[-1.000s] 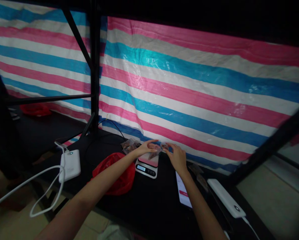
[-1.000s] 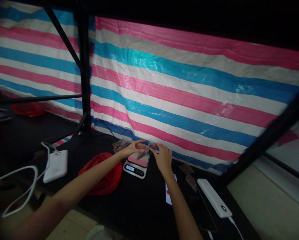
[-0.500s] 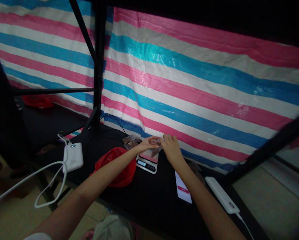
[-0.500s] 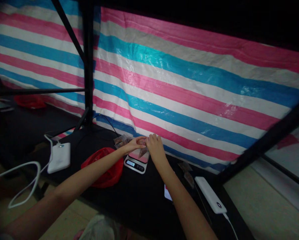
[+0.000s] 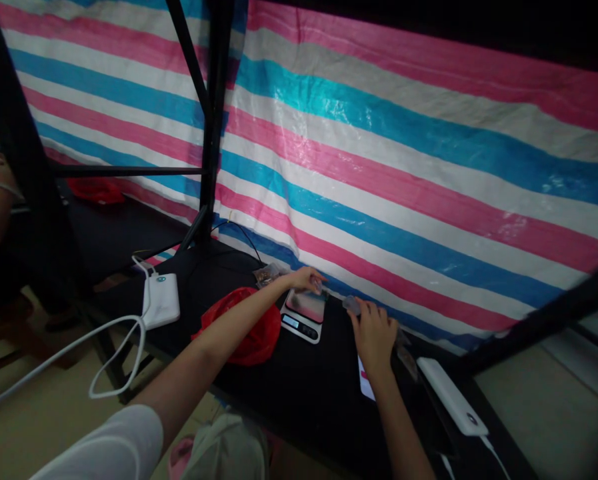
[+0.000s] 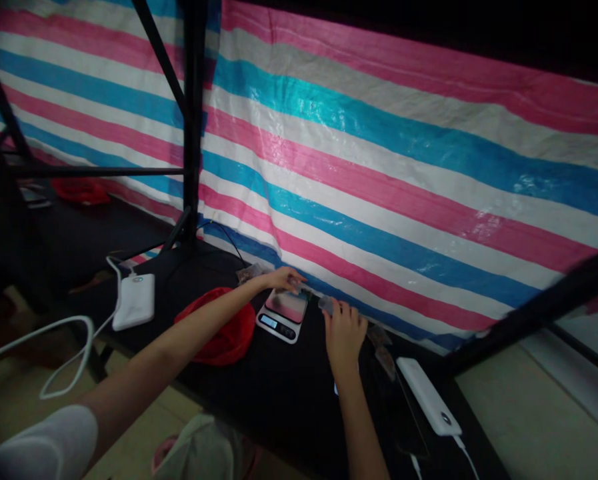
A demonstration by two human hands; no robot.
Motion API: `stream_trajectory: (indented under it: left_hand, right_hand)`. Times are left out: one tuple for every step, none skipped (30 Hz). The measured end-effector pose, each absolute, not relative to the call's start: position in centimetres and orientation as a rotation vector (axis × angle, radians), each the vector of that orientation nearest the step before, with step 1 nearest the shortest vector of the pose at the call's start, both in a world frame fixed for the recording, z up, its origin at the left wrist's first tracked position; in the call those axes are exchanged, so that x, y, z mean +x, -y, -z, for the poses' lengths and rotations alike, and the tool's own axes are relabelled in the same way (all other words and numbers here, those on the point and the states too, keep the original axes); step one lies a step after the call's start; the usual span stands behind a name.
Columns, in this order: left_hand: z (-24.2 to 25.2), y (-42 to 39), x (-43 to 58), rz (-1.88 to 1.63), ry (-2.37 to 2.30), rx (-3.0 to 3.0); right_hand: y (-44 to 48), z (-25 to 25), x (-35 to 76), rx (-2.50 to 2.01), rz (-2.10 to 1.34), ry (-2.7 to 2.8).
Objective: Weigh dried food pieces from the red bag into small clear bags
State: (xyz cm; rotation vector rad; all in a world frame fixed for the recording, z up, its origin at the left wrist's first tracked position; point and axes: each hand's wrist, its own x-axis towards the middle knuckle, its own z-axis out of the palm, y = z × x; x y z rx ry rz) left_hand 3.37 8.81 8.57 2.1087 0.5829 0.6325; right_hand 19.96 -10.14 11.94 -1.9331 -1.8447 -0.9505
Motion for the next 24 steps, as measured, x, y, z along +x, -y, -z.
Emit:
stream_trajectory:
  left_hand:
    - [-8.0,-8.9,4.0,-0.576,-0.598,2.166]
    - [-7.4,-8.8,4.6,-0.534,-0.603,2.213]
    - [-6.9,-8.7,5.1,-0.514,-0.605,2.251]
    - [-6.7,-8.5,5.3,-0.518,-0.615,2.275]
    - [-6.6,-8.4,5.2,-0.539,-0.630,2.289]
    - [-6.9,-8.4,4.8,-0.572,-0.649,2.291]
    - [-7.3,-8.3,4.1,-0.596,-0.657,2.288]
    - [-8.0,-8.3,3.0,-0.604,-0.651,2.275]
    - [-8.7,-8.3,1.6,-0.603,-0.621,2.245]
    - [-9.5,-8.2,-0.1,-0.563,-0.565,2.223]
    - [-10.2,-8.0,-1.9,-0.503,-0.521,2.203]
    - [-10.7,-7.7,-3.7,-0.444,-0.488,2.178]
    - [-11.0,-7.1,-5.5,-0.363,-0.456,2.159]
    - [-11.0,-6.4,-7.2,-0.278,-0.431,2.142]
    - [-10.9,-5.6,-8.7,-0.203,-0.415,2.127]
    - [-10.5,-4.8,-10.0,-0.139,-0.409,2.120]
    - [-10.0,-4.0,-11.0,-0.104,-0.415,2.126]
    - [-9.5,-3.4,-11.8,-0.103,-0.428,2.147]
    - [-8.9,-2.9,-12.3,-0.124,-0.447,2.186]
    - [-8.4,-2.6,-12.6,-0.153,-0.470,2.238]
    - [-8.1,-2.4,-12.8,-0.178,-0.498,2.298]
    - [-7.9,-2.2,-12.7,-0.198,-0.535,2.365]
    - [-7.8,-2.1,-12.6,-0.216,-0.579,2.432]
    - [-7.8,-1.9,-12.4,-0.230,-0.625,2.495]
  right_hand:
    - [11.0,-10.8,20.3,-1.939,0.917,1.828]
    - [11.9,-9.8,20.6,-1.937,0.881,1.812]
    - [12.8,-8.8,20.7,-1.932,0.841,1.787]
    - [13.7,-8.0,20.8,-1.917,0.798,1.752]
    - [14.4,-7.3,20.7,-1.894,0.752,1.713]
    - [15.0,-6.7,20.4,-1.862,0.701,1.677]
    - [15.4,-6.3,19.9,-1.822,0.640,1.656]
    - [15.6,-5.9,19.2,-1.774,0.568,1.654]
    - [15.6,-5.5,18.1,-1.722,0.488,1.675]
    - [15.4,-5.2,16.8,-1.666,0.409,1.717]
    - [15.1,-4.9,15.2,-1.606,0.333,1.775]
    - [14.7,-4.5,13.3,-1.543,0.269,1.843]
    - [14.2,-4.1,11.4,-1.482,0.223,1.911]
    - [13.8,-3.8,9.3,-1.424,0.186,1.975]
    - [13.3,-3.5,7.4,-1.377,0.149,2.024]
    - [12.9,-3.2,5.6,-1.349,0.121,2.044]
    - [12.6,-3.0,4.1,-1.325,0.110,2.061]
    - [12.4,-2.8,2.9,-1.311,0.111,2.080]
    - [12.3,-2.6,2.1,-1.304,0.126,2.109]
    - [12.2,-2.5,1.6,-1.302,0.155,2.151]
    - [12.3,-2.4,1.5,-1.309,0.191,2.199]
    - [12.4,-2.3,1.6,-1.324,0.232,2.246]
    - [12.7,-2.3,1.9,-1.341,0.273,2.285]
    - [12.9,-2.4,2.3,-1.359,0.314,2.312]
